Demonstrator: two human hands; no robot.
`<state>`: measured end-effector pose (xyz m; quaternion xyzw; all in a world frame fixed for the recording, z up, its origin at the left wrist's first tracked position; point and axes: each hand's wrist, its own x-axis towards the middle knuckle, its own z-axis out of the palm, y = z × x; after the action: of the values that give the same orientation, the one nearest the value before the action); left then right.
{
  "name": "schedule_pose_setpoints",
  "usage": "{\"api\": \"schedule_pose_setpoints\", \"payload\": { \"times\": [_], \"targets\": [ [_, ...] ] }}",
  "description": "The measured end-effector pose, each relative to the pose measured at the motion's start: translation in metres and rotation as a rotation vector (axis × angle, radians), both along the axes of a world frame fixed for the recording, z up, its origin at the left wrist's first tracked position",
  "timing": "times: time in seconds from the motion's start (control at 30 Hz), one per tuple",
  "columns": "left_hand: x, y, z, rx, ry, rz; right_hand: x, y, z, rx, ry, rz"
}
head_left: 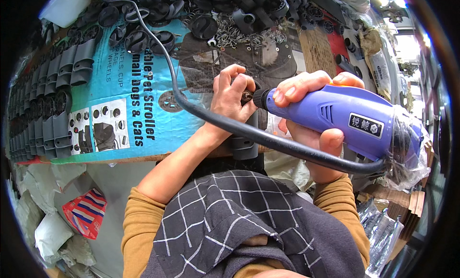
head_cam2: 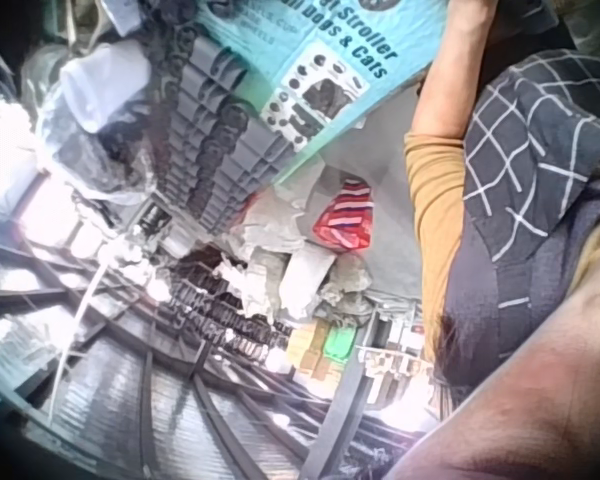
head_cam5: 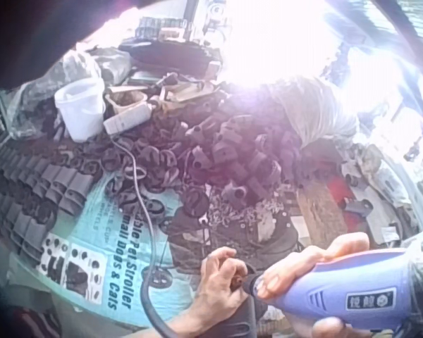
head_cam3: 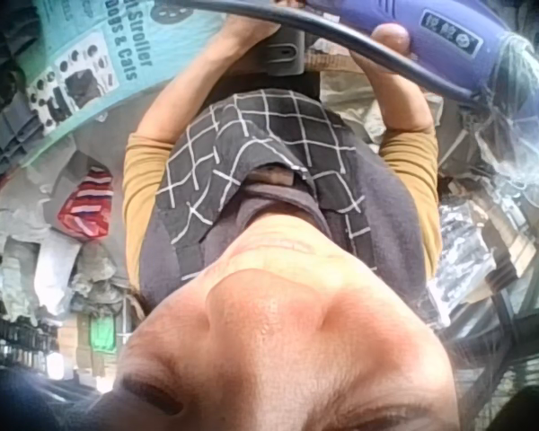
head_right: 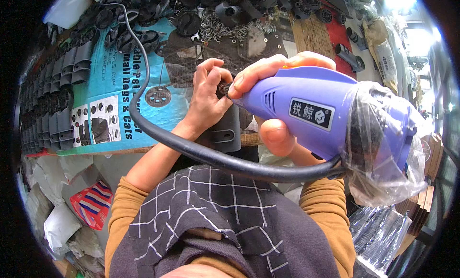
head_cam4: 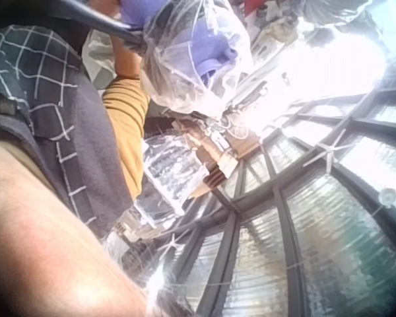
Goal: The person assembles small wheels by inserting springs and rubber rings into plastic housings, then uses a heat gun to apply heat to the components. The person repeats this process for multiple wheel units on a cluttered workbench.
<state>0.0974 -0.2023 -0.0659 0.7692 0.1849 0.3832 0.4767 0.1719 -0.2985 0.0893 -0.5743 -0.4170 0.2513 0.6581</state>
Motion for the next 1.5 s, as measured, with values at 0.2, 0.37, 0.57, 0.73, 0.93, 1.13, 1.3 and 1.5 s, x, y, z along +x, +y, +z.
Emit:
{"api": "schedule_pose_setpoints", "payload": {
  "times": [0.2,0.37,0.57,0.73,0.93,1.13,1.3,1.5],
  "targets": [
    [0.003,0.003,-0.002,-0.034,0.027,-0.028,0.006,0.004,0.002,-0.06,-0.093,0.071],
    [0.002,0.003,0.002,-0.051,0.08,-0.026,0.013,0.011,-0.002,-0.091,-0.084,0.106],
    [0.001,0.003,0.002,-0.096,0.078,-0.05,0.028,0.021,-0.015,-0.074,-0.011,0.234],
    [-0.001,0.006,0.006,-0.168,0.123,-0.113,0.032,0.017,-0.01,-0.048,-0.268,0.312],
    [-0.001,0.005,0.007,-0.136,0.071,-0.082,0.119,0.014,-0.016,-0.037,-0.12,-0.365],
    [0.002,0.002,0.007,-0.104,0.01,-0.049,0.224,-0.029,-0.112,-0.878,-0.859,-0.742],
    [0.032,-0.006,0.043,-0.12,0.046,0.114,0.143,-0.039,-0.096,-0.469,-0.803,-0.429],
    [0.053,0.014,0.057,0.045,-0.101,0.081,0.138,-0.061,-0.084,-0.448,0.43,-0.224]
  ]
}}
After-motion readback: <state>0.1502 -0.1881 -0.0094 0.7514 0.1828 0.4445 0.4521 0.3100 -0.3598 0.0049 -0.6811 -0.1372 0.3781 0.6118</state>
